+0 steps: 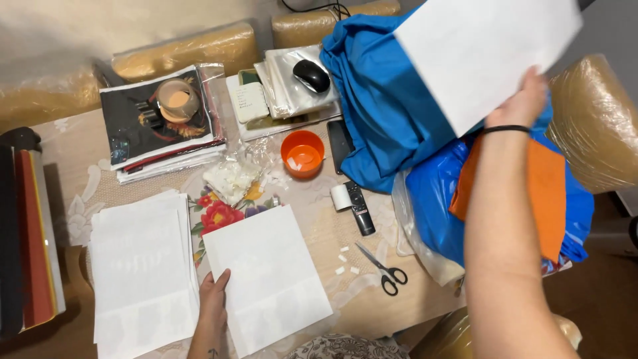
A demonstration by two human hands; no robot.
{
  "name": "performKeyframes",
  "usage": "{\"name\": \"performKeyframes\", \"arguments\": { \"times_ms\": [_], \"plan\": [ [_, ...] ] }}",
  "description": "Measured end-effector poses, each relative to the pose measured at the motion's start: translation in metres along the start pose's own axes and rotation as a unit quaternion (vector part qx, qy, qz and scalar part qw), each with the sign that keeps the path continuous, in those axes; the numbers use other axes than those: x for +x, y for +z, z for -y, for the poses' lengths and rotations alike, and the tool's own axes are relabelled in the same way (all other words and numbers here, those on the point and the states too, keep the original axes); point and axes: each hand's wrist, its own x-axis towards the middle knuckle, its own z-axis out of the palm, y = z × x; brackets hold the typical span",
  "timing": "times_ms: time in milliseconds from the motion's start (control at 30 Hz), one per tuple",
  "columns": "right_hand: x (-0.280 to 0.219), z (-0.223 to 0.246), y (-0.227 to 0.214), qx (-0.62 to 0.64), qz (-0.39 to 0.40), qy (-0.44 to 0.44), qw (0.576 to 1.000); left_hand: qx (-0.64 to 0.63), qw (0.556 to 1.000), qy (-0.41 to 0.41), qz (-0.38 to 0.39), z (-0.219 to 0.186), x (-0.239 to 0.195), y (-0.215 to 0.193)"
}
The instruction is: The person seals white envelopes by applying small pieces of tape to the top flap and pressing it closed. They handle several envelopes one at a time, folding the flap and smoothing it down on a table with a floral tablecloth.
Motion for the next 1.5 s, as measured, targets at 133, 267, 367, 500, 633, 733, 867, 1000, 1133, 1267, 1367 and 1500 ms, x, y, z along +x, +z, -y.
{"name": "performKeyframes", "arguments": {
  "times_ms": [133, 267, 367, 500, 633, 733, 867, 1000, 1133, 1267, 1367, 1500],
  "plan": [
    [0.000, -0.059, 0.009, -0.020, -0.141, 0.094, 0.985, 0.003, 1.000, 0.013, -0.012, 0.010, 0.009, 0.002],
    [-0.027, -0.040, 0.044, -0.089, -0.174, 0.199, 0.960, 0.021, 1.000, 0.015, -0.003, 0.006, 0.003, 0.002],
    [0.009, -0.075, -0.009, -0.144, -0.103, 0.209, 0.962, 0.007, 0.998, 0.060, 0.014, 0.034, 0.039, -0.005],
    [-0.044, -0.041, -0.015, -0.221, 0.182, -0.158, 0.945, 0.012, 0.994, 0.109, 0.018, 0.061, 0.066, -0.021],
    [-0.291, 0.029, -0.011, -0.313, 0.353, -0.242, 0.848, 0.031, 0.995, 0.098, 0.001, 0.056, 0.059, -0.024],
    [-0.420, 0.024, -0.058, -0.474, 0.481, -0.048, 0.736, 0.066, 0.997, 0.038, 0.030, 0.042, 0.045, -0.025],
    [-0.453, -0.018, -0.145, -0.660, 0.521, 0.016, 0.541, 0.030, 0.995, 0.051, 0.085, 0.050, 0.055, -0.031],
    [-0.419, -0.048, -0.194, -0.710, 0.396, 0.041, 0.581, -0.022, 0.987, 0.059, 0.145, 0.044, 0.052, -0.029],
    [-0.399, -0.060, -0.208, -0.698, 0.446, 0.009, 0.561, -0.036, 0.983, 0.073, 0.166, 0.046, 0.059, -0.028],
    [-0.400, -0.061, -0.192, -0.722, 0.501, 0.036, 0.476, -0.012, 0.986, 0.059, 0.153, 0.045, 0.057, -0.031],
    [-0.392, -0.076, -0.187, -0.740, 0.516, 0.030, 0.431, 0.018, 0.989, 0.068, 0.130, 0.058, 0.074, -0.030],
    [-0.391, -0.074, -0.175, -0.754, 0.547, 0.020, 0.363, 0.132, 0.983, 0.104, 0.073, 0.036, 0.045, -0.027]
  ]
}}
